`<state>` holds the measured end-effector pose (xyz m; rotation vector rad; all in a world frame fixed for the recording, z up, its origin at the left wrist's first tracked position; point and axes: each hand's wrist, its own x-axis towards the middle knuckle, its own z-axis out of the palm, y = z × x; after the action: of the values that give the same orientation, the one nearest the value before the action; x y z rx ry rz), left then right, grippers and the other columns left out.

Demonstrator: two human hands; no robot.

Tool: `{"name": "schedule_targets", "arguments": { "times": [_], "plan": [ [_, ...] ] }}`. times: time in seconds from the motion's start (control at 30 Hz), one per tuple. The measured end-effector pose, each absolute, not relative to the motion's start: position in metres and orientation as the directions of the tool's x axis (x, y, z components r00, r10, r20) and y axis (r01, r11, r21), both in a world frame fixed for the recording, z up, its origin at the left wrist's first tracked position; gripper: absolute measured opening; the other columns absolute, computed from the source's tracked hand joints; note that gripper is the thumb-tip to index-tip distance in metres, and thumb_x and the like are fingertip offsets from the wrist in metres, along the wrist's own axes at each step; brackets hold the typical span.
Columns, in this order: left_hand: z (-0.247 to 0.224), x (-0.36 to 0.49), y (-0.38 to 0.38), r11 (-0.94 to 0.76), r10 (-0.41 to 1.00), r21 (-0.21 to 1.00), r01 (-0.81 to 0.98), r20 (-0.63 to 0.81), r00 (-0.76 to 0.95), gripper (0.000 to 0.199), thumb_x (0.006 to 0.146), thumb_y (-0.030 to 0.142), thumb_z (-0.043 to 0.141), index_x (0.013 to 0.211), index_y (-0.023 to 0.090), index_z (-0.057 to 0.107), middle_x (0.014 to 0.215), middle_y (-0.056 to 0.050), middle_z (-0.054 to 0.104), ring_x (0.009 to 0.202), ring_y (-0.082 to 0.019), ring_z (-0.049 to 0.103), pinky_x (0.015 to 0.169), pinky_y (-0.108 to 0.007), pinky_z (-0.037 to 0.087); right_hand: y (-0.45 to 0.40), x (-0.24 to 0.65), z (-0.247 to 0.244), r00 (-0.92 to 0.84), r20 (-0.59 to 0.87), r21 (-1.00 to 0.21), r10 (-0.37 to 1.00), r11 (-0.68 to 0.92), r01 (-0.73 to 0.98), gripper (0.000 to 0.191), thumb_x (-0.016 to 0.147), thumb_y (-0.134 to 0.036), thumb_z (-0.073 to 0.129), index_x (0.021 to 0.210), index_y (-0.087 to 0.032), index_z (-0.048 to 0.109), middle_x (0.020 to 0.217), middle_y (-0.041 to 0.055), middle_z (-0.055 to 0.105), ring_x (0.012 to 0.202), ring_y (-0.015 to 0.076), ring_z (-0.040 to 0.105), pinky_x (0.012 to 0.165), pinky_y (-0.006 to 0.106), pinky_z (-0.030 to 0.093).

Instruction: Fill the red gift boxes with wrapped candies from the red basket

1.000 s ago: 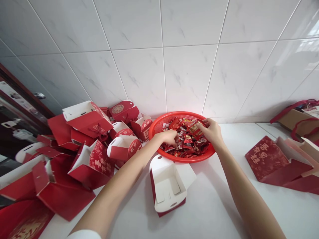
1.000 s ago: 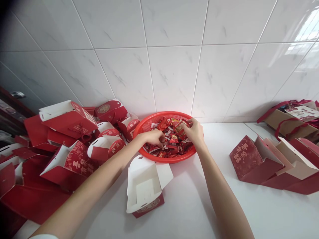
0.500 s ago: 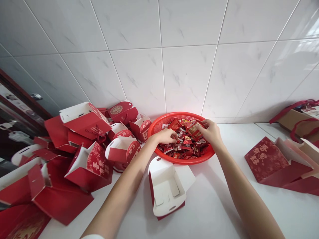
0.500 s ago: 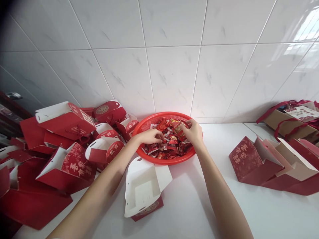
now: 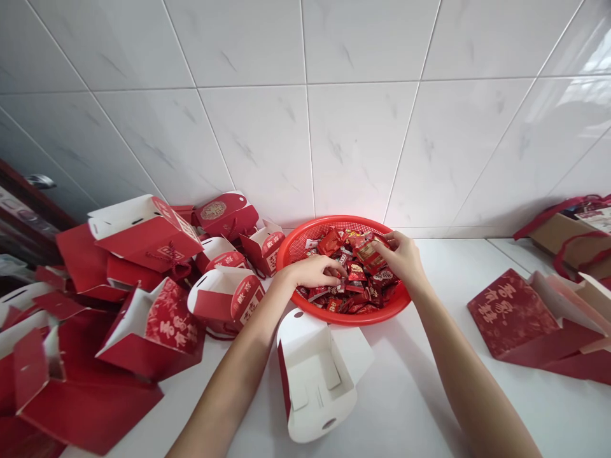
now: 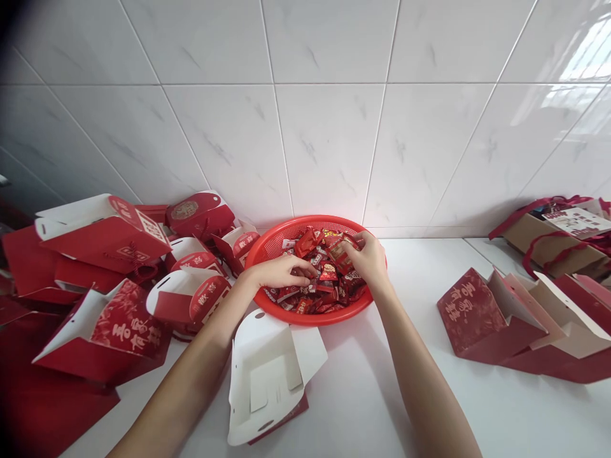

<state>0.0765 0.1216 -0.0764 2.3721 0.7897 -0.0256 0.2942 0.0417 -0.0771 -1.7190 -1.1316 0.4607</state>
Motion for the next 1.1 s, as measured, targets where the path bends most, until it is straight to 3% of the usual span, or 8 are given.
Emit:
{"name": "schedule_targets", "arguments": {
  "times": [0.4,0.5,0.67,0.83,1.1],
  "plan": [
    [-0.074,0.078,0.113,-0.683,0.41,0.591,0.429,-0.176,0.895,0.049,0.093,0.026,0.066,0.142,0.03,0.066,0.146,-0.004,0.068,0.131,-0.024,0.065,0.106,-0.027,0.047,0.044,0.297,-0.081,0.479,0.191,-0.893,0.857,-0.051,0.448,0.025,0.073,-0.046,0.068,0.083,-0.024,0.062,0.076,0.0026,0.075,0.068,0.0227,0.069,0.064,0.034,0.049],
    [-0.071,0.082,0.109,-0.673,0.398,0.614,0.413,-0.171,0.901,0.047,0.093,0.026,0.064,0.139,0.032,0.068,0.141,-0.002,0.071,0.125,-0.023,0.068,0.102,-0.026,0.048,0.044,0.298,-0.082,0.478,0.19,-0.898,0.858,-0.044,0.437,0.026,0.073,-0.046,0.068,0.085,-0.024,0.063,0.078,0.0035,0.076,0.07,0.0233,0.071,0.065,0.035,0.051],
    [-0.073,0.085,0.106,-0.697,0.402,0.557,0.452,-0.218,0.889,0.047,0.093,0.026,0.061,0.14,0.025,0.067,0.132,-0.007,0.075,0.114,-0.025,0.072,0.092,-0.026,0.051,0.045,0.298,-0.083,0.479,0.189,-0.903,0.857,-0.04,0.428,0.028,0.073,-0.047,0.069,0.087,-0.023,0.063,0.077,0.0034,0.076,0.071,0.0238,0.072,0.065,0.035,0.051],
    [-0.075,0.085,0.106,-0.697,0.431,0.555,0.453,-0.18,0.884,0.035,0.091,0.027,0.064,0.124,0.026,0.076,0.116,-0.004,0.081,0.105,-0.024,0.074,0.088,-0.024,0.051,0.043,0.298,-0.083,0.479,0.194,-0.905,0.856,-0.033,0.425,0.028,0.072,-0.047,0.069,0.085,-0.023,0.063,0.078,0.0037,0.077,0.071,0.0242,0.072,0.065,0.035,0.052],
    [-0.071,0.086,0.106,-0.619,0.629,0.575,0.535,-0.046,0.776,0.023,0.088,0.029,0.064,0.097,0.024,0.085,0.083,-0.001,0.082,0.083,-0.023,0.074,0.08,-0.028,0.051,0.044,0.298,-0.082,0.485,0.208,-0.907,0.849,-0.018,0.42,0.027,0.072,-0.046,0.069,0.085,-0.022,0.063,0.078,0.0049,0.076,0.07,0.024,0.071,0.065,0.035,0.052]
  ]
}}
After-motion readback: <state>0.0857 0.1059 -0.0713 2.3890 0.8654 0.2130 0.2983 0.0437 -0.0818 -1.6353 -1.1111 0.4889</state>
